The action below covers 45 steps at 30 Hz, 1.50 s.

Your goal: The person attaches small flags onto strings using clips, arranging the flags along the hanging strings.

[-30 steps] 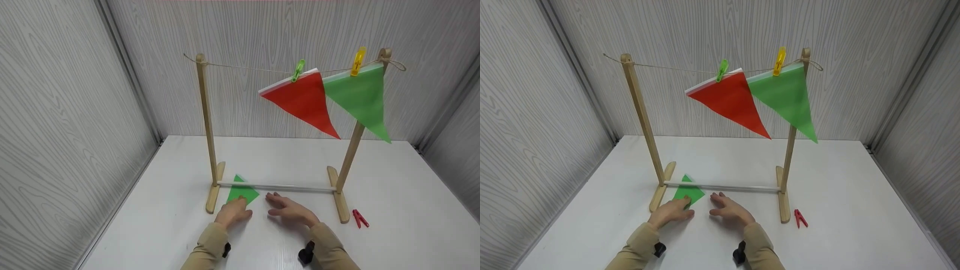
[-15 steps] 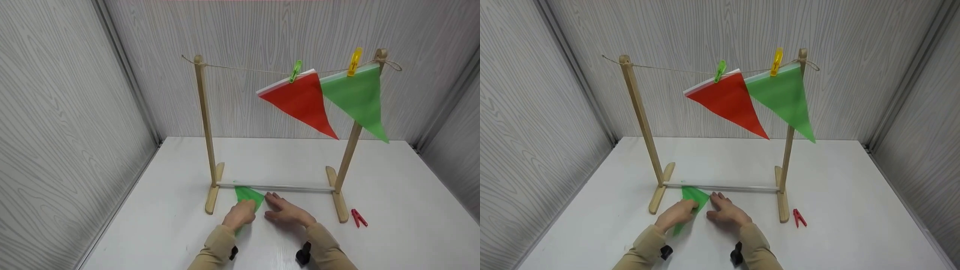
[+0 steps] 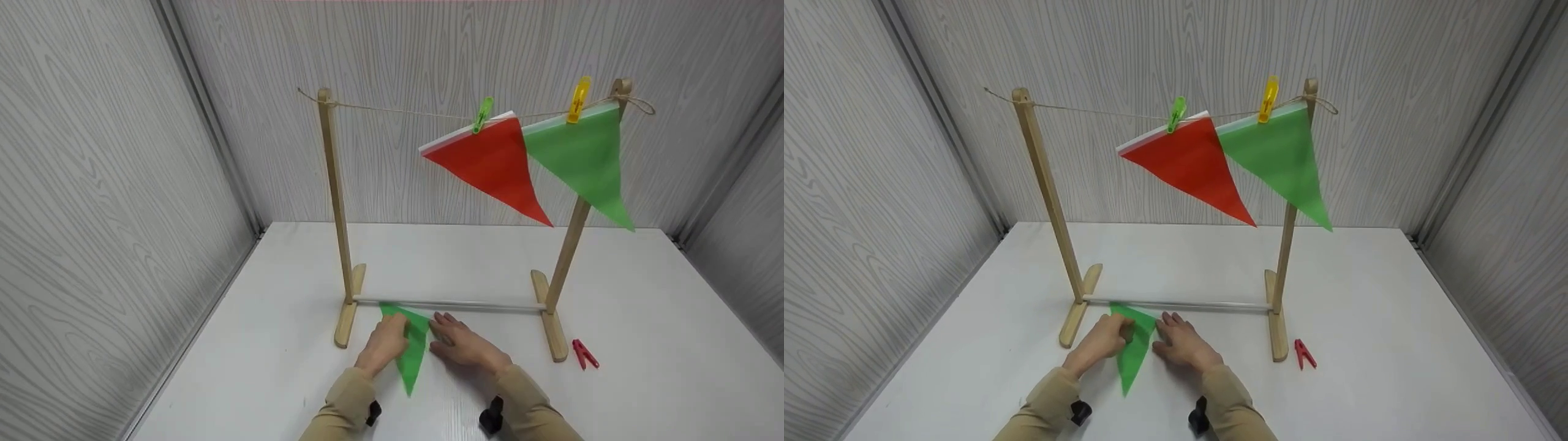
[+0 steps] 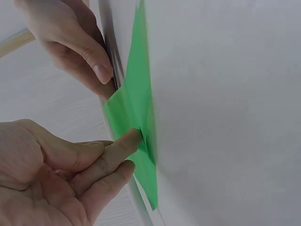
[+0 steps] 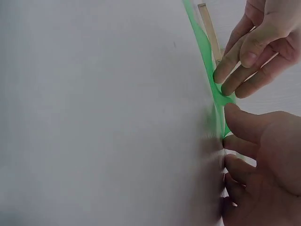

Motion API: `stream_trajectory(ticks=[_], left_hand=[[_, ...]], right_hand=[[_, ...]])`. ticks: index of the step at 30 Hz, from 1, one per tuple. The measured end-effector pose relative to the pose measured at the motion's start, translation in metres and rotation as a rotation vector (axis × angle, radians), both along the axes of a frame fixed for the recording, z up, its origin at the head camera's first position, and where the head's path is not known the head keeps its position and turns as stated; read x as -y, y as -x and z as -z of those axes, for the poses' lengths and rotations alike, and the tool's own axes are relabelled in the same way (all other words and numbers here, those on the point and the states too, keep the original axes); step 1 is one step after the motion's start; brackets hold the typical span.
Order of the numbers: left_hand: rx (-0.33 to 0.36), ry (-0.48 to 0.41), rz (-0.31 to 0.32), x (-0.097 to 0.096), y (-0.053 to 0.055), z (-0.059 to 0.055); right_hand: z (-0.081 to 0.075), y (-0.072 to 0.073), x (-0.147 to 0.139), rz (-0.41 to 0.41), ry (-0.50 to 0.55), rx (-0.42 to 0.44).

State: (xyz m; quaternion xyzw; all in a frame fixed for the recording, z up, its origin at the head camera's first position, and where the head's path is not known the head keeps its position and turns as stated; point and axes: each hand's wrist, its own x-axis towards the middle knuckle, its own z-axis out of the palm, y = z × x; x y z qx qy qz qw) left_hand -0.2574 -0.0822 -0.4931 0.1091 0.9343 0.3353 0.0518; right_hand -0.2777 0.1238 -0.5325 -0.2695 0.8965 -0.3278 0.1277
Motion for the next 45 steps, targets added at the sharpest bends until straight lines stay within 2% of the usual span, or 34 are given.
stream_trajectory(ticks=[4, 7, 11, 15, 27, 32, 36, 42, 45], left_hand=[[-0.051, -0.056, -0.059, 0.011, 0.006, 0.004], [-0.074, -0.063, -0.078, 0.018, 0.011, 0.007], [-0.099, 0.0, -0.068, 0.025, 0.017, 0.013], [-0.153, 0.082, -0.05, 0.027, 0.02, 0.017], [-0.198, 0.144, -0.066, 0.027, 0.02, 0.016], [-0.202, 0.152, -0.064, 0.029, 0.02, 0.017], [-0.19, 0.12, -0.075, 0.031, 0.022, 0.018], [-0.097, 0.074, -0.112, 0.031, 0.025, 0.02], [-0.077, 0.071, -0.121, 0.032, 0.025, 0.02]], right_hand=[[-0.001, 0.0, 0.0, -0.017, -0.014, -0.026], [0.0, 0.0, -0.001, -0.025, -0.014, -0.048], [0.0, 0.001, -0.002, -0.02, -0.005, -0.065], [0.001, 0.002, -0.004, -0.01, -0.005, -0.065], [0.001, 0.001, -0.008, -0.018, 0.04, -0.071], [0.002, 0.002, -0.009, -0.024, 0.048, -0.096], [0.003, 0.002, -0.009, -0.025, 0.047, -0.123], [0.004, 0.0, -0.007, 0.005, 0.073, -0.093], [0.006, 0.0, -0.007, 0.035, 0.09, -0.086]])
